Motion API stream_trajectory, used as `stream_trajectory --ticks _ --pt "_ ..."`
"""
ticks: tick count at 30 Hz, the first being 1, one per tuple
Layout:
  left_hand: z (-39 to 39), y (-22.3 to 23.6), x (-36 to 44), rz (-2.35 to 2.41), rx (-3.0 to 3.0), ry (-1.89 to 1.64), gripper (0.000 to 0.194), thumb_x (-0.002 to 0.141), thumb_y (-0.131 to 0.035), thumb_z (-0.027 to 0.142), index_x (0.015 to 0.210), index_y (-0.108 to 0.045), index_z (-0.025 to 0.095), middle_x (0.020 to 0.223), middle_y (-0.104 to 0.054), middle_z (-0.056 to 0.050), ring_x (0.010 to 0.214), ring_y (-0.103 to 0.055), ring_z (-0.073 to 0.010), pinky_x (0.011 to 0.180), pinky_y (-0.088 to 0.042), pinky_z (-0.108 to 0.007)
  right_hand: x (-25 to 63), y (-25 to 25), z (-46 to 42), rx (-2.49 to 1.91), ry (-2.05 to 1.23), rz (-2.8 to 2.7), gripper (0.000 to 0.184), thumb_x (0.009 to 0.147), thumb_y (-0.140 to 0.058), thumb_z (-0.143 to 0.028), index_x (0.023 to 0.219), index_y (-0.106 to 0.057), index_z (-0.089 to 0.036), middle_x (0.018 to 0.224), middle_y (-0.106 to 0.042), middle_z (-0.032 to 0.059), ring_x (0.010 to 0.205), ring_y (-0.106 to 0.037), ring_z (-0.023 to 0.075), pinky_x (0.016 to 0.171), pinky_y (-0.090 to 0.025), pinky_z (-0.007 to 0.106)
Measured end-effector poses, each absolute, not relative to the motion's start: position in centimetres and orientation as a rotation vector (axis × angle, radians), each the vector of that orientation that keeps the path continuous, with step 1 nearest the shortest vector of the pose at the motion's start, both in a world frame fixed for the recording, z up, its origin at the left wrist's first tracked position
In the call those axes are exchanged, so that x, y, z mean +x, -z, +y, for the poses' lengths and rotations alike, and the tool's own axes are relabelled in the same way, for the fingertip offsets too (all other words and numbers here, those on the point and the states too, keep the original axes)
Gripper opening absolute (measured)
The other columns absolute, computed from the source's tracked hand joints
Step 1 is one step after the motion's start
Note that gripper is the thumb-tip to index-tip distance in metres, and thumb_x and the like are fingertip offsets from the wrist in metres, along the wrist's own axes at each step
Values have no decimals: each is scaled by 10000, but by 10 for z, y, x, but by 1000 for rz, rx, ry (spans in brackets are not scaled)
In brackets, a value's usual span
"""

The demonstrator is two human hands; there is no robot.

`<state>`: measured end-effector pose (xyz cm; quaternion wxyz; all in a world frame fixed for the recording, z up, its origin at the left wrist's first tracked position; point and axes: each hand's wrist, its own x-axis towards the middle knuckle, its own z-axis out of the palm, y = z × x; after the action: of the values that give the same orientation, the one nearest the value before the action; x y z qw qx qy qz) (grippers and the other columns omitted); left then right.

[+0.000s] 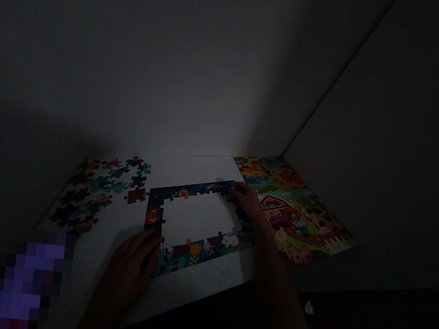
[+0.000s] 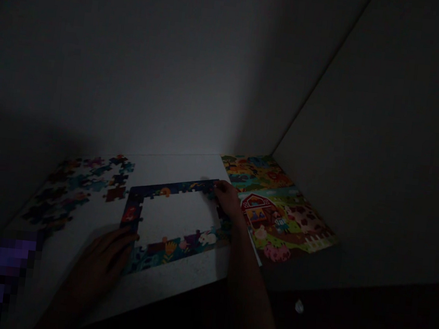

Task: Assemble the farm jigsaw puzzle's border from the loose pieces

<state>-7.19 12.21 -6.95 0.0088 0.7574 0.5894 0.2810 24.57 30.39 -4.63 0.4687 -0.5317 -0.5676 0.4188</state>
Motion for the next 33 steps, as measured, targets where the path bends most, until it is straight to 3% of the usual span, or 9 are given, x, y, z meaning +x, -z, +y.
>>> stream_trajectory --ticks 8,15,21,28,33 --pt "123 70 -72 1840 2353 -845 323 951 -416 348 1136 -668 266 1249 -633 -67 1144 -591 -276 967 -508 -492 248 39 301 -1290 -1181 -1200 477 629 -672 -356 1081 -610 -217 773 -644 -24 528 -558 117 490 -446 239" --pt "123 70 -73 1854 2340 -845 328 949 -415 362 1126 -675 271 1249 -634 -63 1139 -592 -273 962 -507 -483 256 29 287 -1290 -1244 -1424 272 621 -711 -292 872 -688 -189 749 -665 -18 612 -565 130 578 -447 245" --pt "123 67 -71 1857 2336 -839 331 954 -408 364 1124 -674 263 1238 -641 -64 1129 -599 -271 967 -504 -485 265 41 272 -1314 -1222 -1632 250 675 -694 -307 899 -725 -199 762 -671 -14 664 -566 148 572 -427 232" --pt "123 67 -75 1847 2400 -827 326 958 -407 363 1122 -670 259 1232 -643 -68 1098 -612 -271 941 -519 -492 269 41 261 -1399 -716 -1479 299 766 -568 -292 1022 -692 -199 983 -686 69 779 -598 191 692 -488 308" --pt "125 48 -62 1822 2499 -898 304 964 -416 359 1127 -657 269 1257 -624 -62 1115 -605 -285 912 -524 -493 272 54 222 -1498 -405 -1508 293 797 -483 -203 1006 -686 -172 971 -677 108 839 -616 231 794 -484 381"
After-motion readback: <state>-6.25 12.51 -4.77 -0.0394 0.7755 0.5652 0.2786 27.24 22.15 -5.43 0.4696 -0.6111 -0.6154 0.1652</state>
